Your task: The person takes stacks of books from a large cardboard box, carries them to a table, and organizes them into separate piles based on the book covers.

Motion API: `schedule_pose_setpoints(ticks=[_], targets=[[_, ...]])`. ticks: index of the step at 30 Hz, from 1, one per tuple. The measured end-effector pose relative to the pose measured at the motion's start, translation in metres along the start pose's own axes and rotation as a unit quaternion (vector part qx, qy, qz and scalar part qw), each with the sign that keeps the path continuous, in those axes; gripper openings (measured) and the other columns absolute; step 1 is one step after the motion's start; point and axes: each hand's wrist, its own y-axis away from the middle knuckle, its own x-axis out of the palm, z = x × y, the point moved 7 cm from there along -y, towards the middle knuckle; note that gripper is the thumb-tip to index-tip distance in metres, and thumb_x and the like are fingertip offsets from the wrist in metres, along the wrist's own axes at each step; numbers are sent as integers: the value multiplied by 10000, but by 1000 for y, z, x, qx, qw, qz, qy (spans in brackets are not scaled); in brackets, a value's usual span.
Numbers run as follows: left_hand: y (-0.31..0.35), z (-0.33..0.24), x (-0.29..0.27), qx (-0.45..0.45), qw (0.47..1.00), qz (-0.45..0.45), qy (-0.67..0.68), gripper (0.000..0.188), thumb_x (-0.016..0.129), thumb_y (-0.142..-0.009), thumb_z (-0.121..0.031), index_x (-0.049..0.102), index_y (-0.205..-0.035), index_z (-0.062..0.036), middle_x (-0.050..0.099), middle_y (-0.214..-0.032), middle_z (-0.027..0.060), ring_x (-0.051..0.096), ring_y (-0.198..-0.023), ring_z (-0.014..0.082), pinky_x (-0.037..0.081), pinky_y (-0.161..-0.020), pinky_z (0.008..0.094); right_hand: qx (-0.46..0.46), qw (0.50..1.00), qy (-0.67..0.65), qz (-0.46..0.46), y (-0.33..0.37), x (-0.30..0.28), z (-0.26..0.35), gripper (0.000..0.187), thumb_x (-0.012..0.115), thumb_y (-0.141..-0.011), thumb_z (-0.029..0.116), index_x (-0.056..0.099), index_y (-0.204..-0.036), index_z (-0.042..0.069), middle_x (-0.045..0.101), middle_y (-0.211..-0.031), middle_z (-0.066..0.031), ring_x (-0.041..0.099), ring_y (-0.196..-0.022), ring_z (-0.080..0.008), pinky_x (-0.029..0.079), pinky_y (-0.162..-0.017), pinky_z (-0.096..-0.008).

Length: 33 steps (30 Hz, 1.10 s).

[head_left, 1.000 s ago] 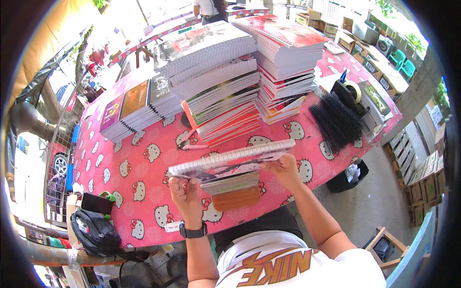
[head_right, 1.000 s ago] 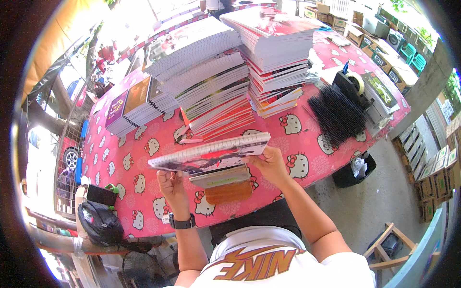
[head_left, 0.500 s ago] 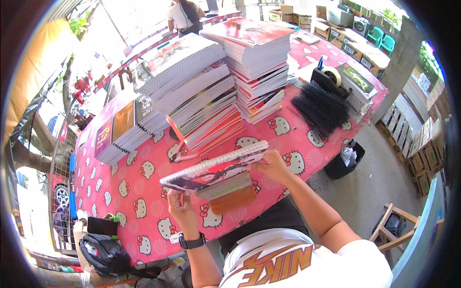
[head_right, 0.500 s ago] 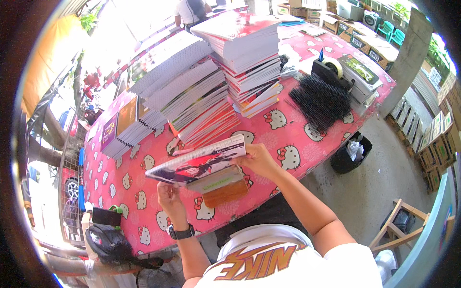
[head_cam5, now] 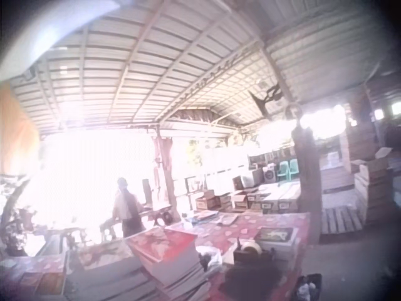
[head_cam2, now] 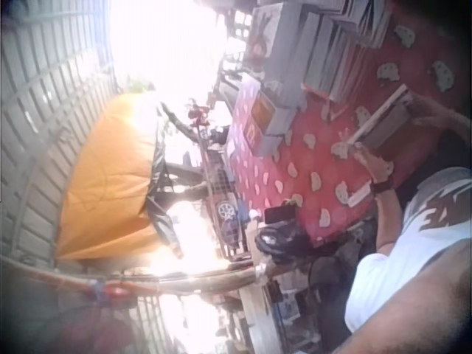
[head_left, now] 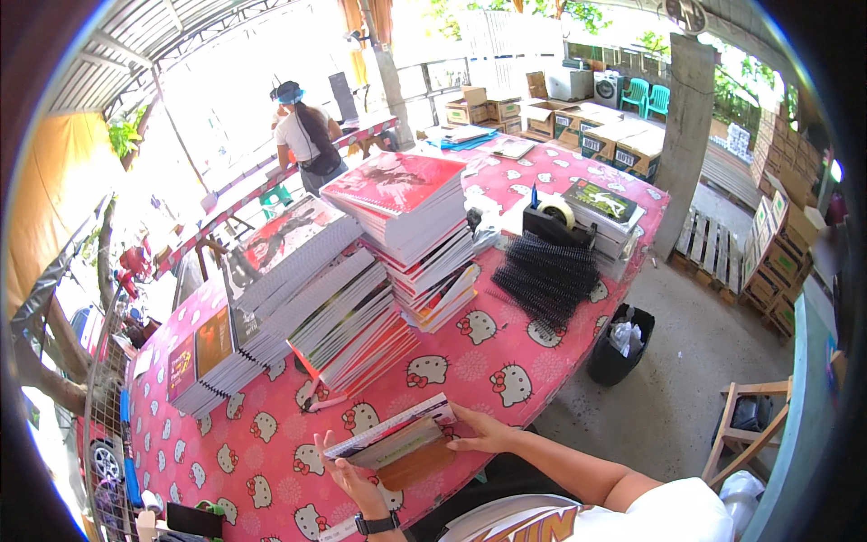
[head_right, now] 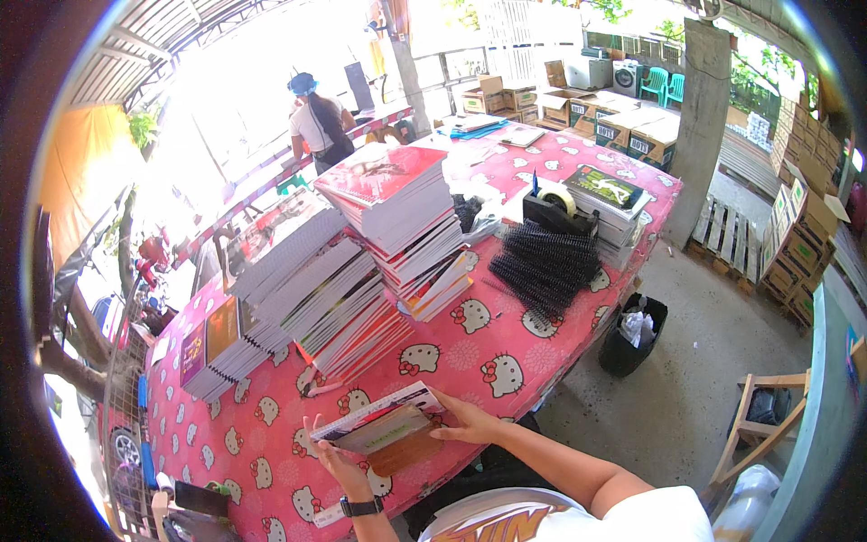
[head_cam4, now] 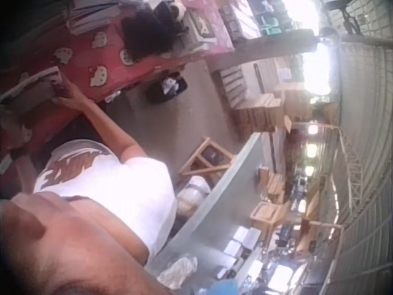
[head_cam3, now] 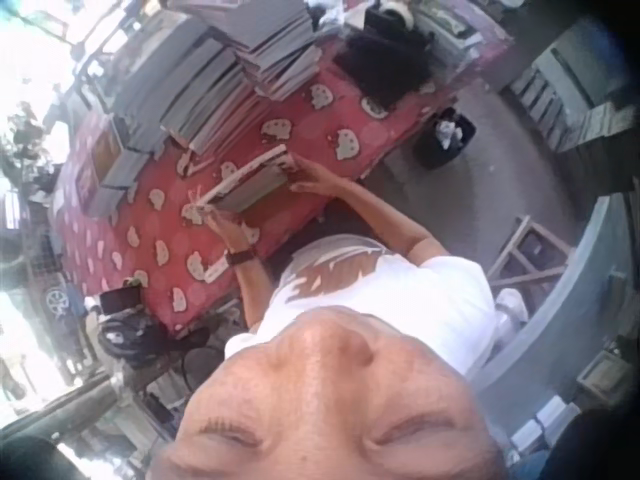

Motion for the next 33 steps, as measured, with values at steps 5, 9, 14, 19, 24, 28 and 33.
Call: schedule_pose_setpoints(ticks=[5, 9, 14, 19, 24, 28, 33], targets=[[-17, -6, 4, -62, 996, -60, 22, 399, 479, -877, -366, 512, -1078, -22, 569, -944, 85, 515, -838, 150, 420, -742, 298, -28, 937, 248, -244, 13, -99, 110, 963, 750, -696, 268, 128, -1389, 24, 169, -1442, -142, 196, -1321, -246, 186, -1061, -364], [-18, 1, 7, -40, 993, -93, 65, 239, 457, -864, -257, 515, -936, -36, 540, -841, 71, 510, -761, 142, 422, -666, 279, -343, 814, 140, -447, 52, -178, 242, 1019, 535, -687, 675, 109, -1408, 95, 160, -1439, -179, 139, -1337, -288, 151, -1062, -439], [-16, 7, -6, -36, 988, -114, 103, 228, 500, -833, -242, 550, -816, -20, 533, -771, 48, 483, -756, 133, 365, -738, 287, -407, 814, -362, -201, 21, -187, 293, 931, 287, -741, 762, 97, -1414, 147, 127, -1440, -199, 93, -1345, -315, 157, -1041, -528], [-18, 14, -2, -82, 984, -113, 113, 222, 513, -826, -223, 566, -830, -7, 530, -760, 42, 476, -762, 120, 357, -736, 271, -435, 821, -364, -62, -8, -168, 328, 891, 318, -777, 714, 51, -1415, 151, 50, -1447, -207, 23, -1345, -343, 133, -1029, -578], [-16, -1, 8, -64, 979, -155, 115, 230, 507, -821, -209, 587, -844, 5, 537, -751, 48, 492, -728, 121, 377, -698, 255, -441, 825, -351, 35, -37, -137, 350, 873, 420, -808, 611, -29, -1411, 168, -69, -1456, -171, -84, -1342, -334, 64, -1017, -620], [-17, 1, 3, -56, 984, -144, 94, 240, 492, -819, -206, 590, -850, 10, 540, -735, 55, 507, -710, 128, 398, -664, 254, -482, 807, -336, 51, -59, -114, 359, 886, 375, -801, 658, -69, -1407, 188, -82, -1456, -164, -103, -1340, -327, 51, -1023, -605], [-15, 1, 2, -47, 984, -152, 86, 253, 477, -826, -213, 590, -856, 11, 545, -732, 62, 514, -720, 133, 401, -675, 256, -420, 778, -422, 201, -73, -92, 368, 822, 334, -838, 623, -119, -1394, 221, -148, -1445, -152, -164, -1324, -336, 25, -1014, -623]])
